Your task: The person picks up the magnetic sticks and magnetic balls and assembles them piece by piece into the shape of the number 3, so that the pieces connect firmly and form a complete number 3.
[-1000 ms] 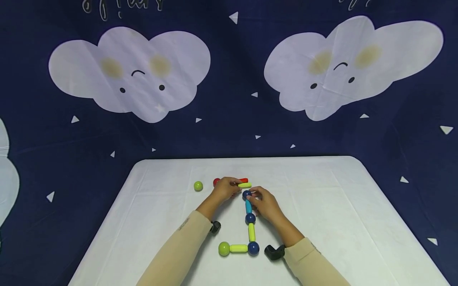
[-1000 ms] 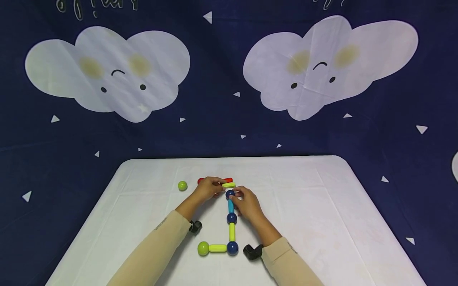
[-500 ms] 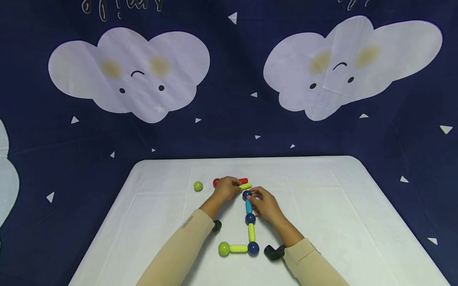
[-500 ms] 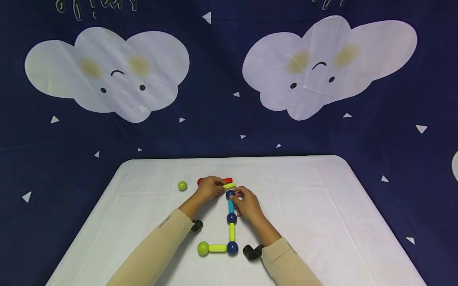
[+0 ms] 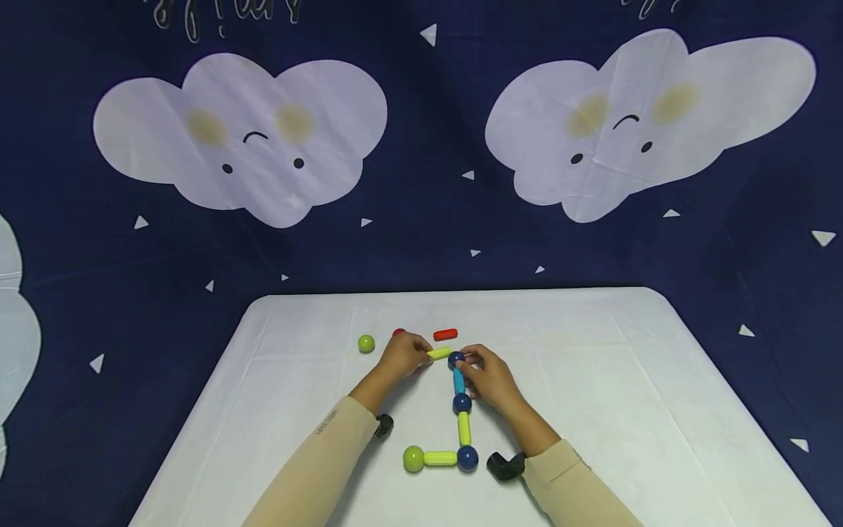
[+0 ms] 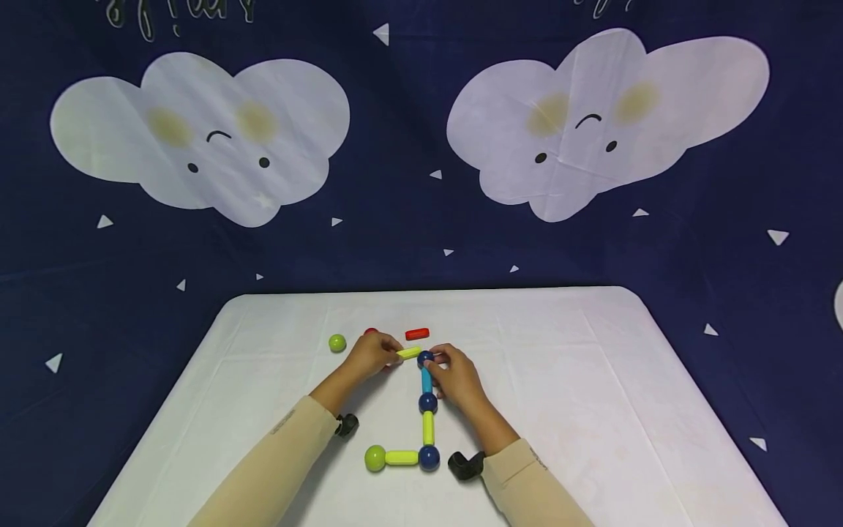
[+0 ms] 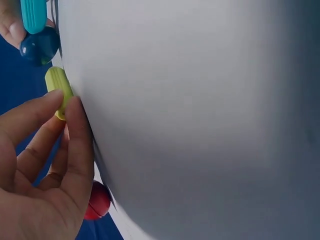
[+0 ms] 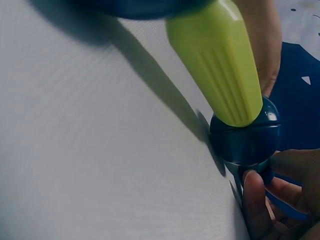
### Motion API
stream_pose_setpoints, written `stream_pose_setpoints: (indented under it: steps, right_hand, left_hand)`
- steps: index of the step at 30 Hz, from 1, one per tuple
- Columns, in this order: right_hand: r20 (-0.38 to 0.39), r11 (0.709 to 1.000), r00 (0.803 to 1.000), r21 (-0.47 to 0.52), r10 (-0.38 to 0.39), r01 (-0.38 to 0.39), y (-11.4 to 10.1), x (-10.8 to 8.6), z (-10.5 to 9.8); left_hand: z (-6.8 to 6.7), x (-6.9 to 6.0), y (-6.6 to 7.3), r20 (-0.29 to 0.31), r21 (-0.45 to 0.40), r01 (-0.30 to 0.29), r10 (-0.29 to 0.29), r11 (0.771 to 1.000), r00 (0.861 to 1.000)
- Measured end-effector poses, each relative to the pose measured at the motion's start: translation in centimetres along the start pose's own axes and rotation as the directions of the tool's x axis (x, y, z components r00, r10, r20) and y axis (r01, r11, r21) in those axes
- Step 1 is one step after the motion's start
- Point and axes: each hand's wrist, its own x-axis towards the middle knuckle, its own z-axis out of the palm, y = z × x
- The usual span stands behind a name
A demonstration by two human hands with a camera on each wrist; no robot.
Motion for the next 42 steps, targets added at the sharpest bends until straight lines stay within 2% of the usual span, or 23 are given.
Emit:
stream_pose_setpoints:
  steps: [8,16,29,35,42]
  right_hand:
    - [0.004,1.0,1.0,0.009,0.004,-0.004,0.0,-0.1,0.1]
    - [0.001,0.999,1.0,0.039,-0.002,0.002,-0.1,-0.3,0.0]
    - [0.005,0.999,1.0,0.035,0.01,-0.01,-0.2,-0.3,0.0]
    - [0.0,0.999,1.0,0.049,0.017,-0.017,0.1,-0.1,0.0]
    - [-0.008,0.998,1.0,0.066,0.021,-0.021,0.5,-0.2,0.2]
  left_hand:
    - [-0.6,-1.0,-0.9,0.011,-0.044,0.04,-0.039,0.998,0.999]
    - [-1.2,-1.6,-1.3,0.047,-0.09,0.029,-0.025,0.996,0.999]
    - [-1.6,-1.5,-1.6,0.147,-0.197,0.062,-0.033,0.978,0.989]
    - [-1.6,-1.5,-1.8,0.162,-0.27,0.078,-0.035,0.96,0.986]
    - [-1.6,-1.3,-2.1,0.153,-0.25,0.102,-0.065,0.963,0.986]
